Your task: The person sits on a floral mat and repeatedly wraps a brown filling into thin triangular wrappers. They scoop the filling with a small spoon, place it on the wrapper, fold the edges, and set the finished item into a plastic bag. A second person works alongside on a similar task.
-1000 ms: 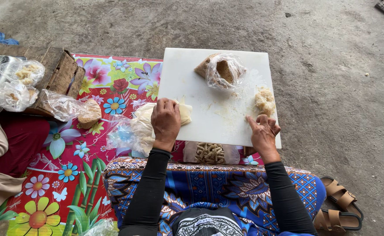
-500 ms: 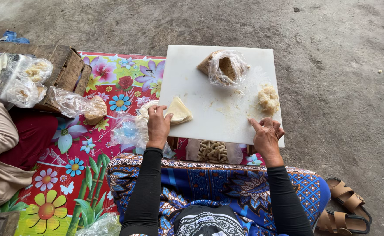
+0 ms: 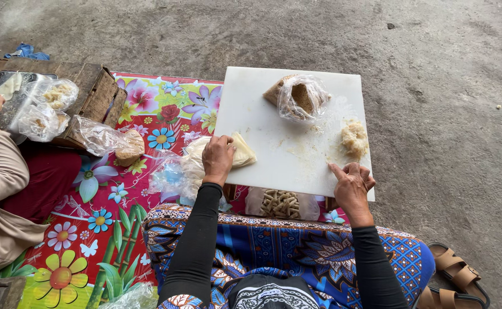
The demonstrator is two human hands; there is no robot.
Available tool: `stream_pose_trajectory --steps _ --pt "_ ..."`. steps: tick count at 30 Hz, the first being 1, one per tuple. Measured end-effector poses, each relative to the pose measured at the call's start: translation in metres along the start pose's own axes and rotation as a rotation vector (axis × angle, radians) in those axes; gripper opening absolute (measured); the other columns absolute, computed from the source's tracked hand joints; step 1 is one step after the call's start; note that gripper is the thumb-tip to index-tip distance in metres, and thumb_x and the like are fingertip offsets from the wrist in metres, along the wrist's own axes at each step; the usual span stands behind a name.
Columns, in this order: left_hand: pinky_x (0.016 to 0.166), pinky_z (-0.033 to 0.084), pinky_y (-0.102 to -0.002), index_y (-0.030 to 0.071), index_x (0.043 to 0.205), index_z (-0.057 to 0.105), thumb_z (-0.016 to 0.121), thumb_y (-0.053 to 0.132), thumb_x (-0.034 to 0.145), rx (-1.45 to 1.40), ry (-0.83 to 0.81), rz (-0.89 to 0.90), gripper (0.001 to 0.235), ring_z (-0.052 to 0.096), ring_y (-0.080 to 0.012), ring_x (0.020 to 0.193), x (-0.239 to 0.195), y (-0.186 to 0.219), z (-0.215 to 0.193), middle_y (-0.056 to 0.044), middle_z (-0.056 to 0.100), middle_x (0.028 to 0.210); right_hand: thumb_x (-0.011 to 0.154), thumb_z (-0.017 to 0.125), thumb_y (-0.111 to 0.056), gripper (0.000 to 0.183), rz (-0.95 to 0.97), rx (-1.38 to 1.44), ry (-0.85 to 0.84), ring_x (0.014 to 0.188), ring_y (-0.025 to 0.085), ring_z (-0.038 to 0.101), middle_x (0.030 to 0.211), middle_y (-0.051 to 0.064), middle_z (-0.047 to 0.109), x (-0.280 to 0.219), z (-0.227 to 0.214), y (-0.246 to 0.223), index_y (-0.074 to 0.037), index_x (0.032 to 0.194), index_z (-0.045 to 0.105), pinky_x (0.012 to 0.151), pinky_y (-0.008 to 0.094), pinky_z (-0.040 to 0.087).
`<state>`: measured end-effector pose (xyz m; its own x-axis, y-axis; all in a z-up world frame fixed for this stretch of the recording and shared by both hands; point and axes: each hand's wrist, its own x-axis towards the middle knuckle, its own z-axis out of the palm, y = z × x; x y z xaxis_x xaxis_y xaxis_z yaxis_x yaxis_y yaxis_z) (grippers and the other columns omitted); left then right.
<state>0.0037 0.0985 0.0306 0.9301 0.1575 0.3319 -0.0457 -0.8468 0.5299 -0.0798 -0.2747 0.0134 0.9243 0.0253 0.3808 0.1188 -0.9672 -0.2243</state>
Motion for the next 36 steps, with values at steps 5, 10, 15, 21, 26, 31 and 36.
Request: stream_pose_trajectory --steps 5,10,15,21,26,31,36 --pt "0.084 0.055 -0.043 0.011 0.100 0.073 0.080 0.019 0.089 -0.042 -0.005 0.000 0.015 0.068 -0.0304 0.099 -0.010 0.006 -0.006 -0.007 0.069 0.106 0.089 0.062 -0.001 0.044 0.003 -0.010 -0.020 0.114 0.024 0.047 0.107 0.002 0.061 -0.001 -0.002 -0.001 -0.026 0.121 0.079 0.098 0.040 0.029" --pt "0.083 0.055 -0.042 0.010 0.088 0.070 0.084 0.013 0.078 0.080 0.277 0.260 0.018 0.064 -0.0291 0.098 -0.015 0.016 -0.015 -0.009 0.063 0.108 0.090 0.062 -0.001 0.043 -0.018 -0.012 -0.012 0.113 0.022 0.047 0.106 0.002 0.060 -0.001 0.000 0.001 -0.025 0.122 0.079 0.098 0.038 0.030" --pt "0.086 0.054 -0.041 0.008 0.096 0.063 0.079 0.013 0.086 0.010 0.169 0.330 0.019 0.065 -0.0286 0.094 -0.019 0.006 -0.014 -0.009 0.063 0.098 0.090 0.061 -0.001 0.043 -0.014 -0.014 -0.017 0.111 0.022 0.047 0.104 0.002 0.060 0.000 -0.003 -0.003 -0.024 0.122 0.079 0.098 0.038 0.030" --pt "0.095 0.051 -0.053 0.010 0.104 0.052 0.067 0.014 0.096 -0.051 0.116 0.459 0.018 0.067 -0.0302 0.084 -0.018 0.003 -0.023 -0.006 0.064 0.078 0.091 0.061 -0.002 0.043 -0.013 -0.021 -0.034 0.111 0.022 0.046 0.103 0.002 0.060 -0.002 -0.003 -0.003 -0.024 0.124 0.078 0.098 0.037 0.030" --pt "0.082 0.054 -0.049 0.011 0.112 0.044 0.060 0.014 0.106 -0.199 -0.035 0.414 0.017 0.065 -0.0346 0.089 -0.012 0.008 -0.037 -0.012 0.066 0.093 0.090 0.060 -0.001 0.045 -0.007 -0.031 -0.049 0.112 0.022 0.046 0.103 0.001 0.060 -0.002 -0.003 -0.002 -0.025 0.125 0.078 0.099 0.038 0.029" --pt "0.066 0.054 -0.044 0.009 0.112 0.041 0.055 0.014 0.109 -0.325 0.136 0.464 0.015 0.069 -0.0334 0.081 -0.013 0.014 -0.049 -0.013 0.068 0.095 0.090 0.061 -0.001 0.046 -0.001 -0.021 -0.062 0.110 0.023 0.046 0.101 0.002 0.060 -0.002 -0.004 -0.001 -0.026 0.125 0.078 0.098 0.040 0.028" --pt "0.057 0.050 -0.043 0.007 0.115 0.044 0.057 0.014 0.111 -0.386 0.219 0.440 0.016 0.068 -0.0329 0.070 -0.002 0.024 -0.067 -0.013 0.065 0.085 0.089 0.061 -0.002 0.046 -0.011 -0.022 -0.041 0.110 0.023 0.047 0.101 0.002 0.060 -0.002 -0.003 -0.001 -0.026 0.124 0.078 0.096 0.041 0.028"
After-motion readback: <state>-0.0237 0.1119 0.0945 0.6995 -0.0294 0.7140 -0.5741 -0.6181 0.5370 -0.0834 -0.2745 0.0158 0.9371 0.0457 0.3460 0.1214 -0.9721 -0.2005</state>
